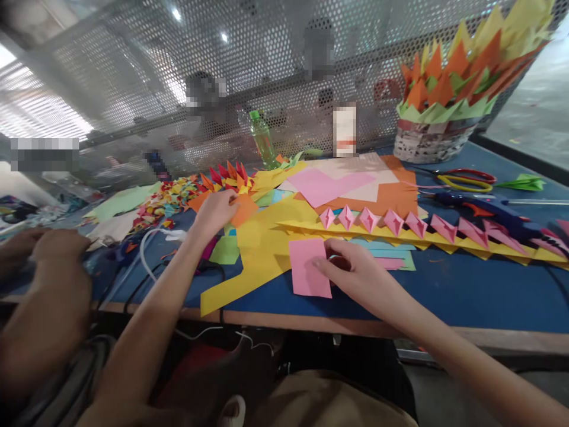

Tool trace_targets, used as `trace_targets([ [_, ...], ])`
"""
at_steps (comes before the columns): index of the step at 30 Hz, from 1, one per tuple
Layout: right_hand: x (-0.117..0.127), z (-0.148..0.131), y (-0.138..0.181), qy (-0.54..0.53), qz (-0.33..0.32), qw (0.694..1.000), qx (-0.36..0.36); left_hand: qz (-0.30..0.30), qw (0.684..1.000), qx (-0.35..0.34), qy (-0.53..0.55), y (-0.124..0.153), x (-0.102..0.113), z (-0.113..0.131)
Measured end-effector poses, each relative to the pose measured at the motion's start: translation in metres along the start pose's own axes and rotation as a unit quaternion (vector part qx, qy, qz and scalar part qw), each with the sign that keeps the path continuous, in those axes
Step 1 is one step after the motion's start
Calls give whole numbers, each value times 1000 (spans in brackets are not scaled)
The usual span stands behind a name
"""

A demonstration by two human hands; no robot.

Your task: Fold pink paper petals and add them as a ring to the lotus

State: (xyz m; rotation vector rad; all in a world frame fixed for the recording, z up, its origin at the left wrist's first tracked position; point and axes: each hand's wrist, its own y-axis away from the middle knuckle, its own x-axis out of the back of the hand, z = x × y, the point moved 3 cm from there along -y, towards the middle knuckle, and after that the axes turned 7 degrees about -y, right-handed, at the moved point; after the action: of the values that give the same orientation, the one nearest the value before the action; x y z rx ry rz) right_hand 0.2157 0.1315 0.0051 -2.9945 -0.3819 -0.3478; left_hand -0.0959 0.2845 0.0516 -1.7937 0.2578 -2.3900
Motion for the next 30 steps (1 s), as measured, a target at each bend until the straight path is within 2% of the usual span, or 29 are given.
trace_targets([
  [2, 0, -2, -2, 2, -1, 1000, 11, 27, 999, -14, 32, 9, 0, 16],
  [4, 1, -1, -3, 0, -1, 1000, 15, 22, 995, -51, 87, 27, 0, 37],
  [6, 1, 0, -2, -6, -1, 1000, 12, -33, 981, -108, 160, 51, -2, 60],
  [9, 0, 2, 1, -23, -2, 1000, 1, -141, 941, -174, 254, 91, -8, 88],
  [12, -2, 2, 5, -36, 9, 999, -11, -188, 910, -181, 322, 118, -11, 101],
  [14, -3, 0, 6, -23, 14, 1000, -9, -198, 901, -166, 348, 126, -12, 102],
  [16, -2, -2, 7, 1, 10, 1000, 0, -198, 904, -151, 346, 126, -11, 98],
  [22, 21, 7, 13, 161, -18, 986, 41, -147, 954, -117, 234, 111, -1, 53],
  [25, 35, 15, 17, 190, -47, 980, 36, -110, 974, -104, 171, 105, 4, 37],
  [28, 40, 15, 16, 223, -95, 970, 38, -41, 983, -117, 134, 109, 5, 49],
  [30, 37, 10, 14, 258, -132, 954, 77, -49, 972, -171, 152, 120, -1, 72],
])
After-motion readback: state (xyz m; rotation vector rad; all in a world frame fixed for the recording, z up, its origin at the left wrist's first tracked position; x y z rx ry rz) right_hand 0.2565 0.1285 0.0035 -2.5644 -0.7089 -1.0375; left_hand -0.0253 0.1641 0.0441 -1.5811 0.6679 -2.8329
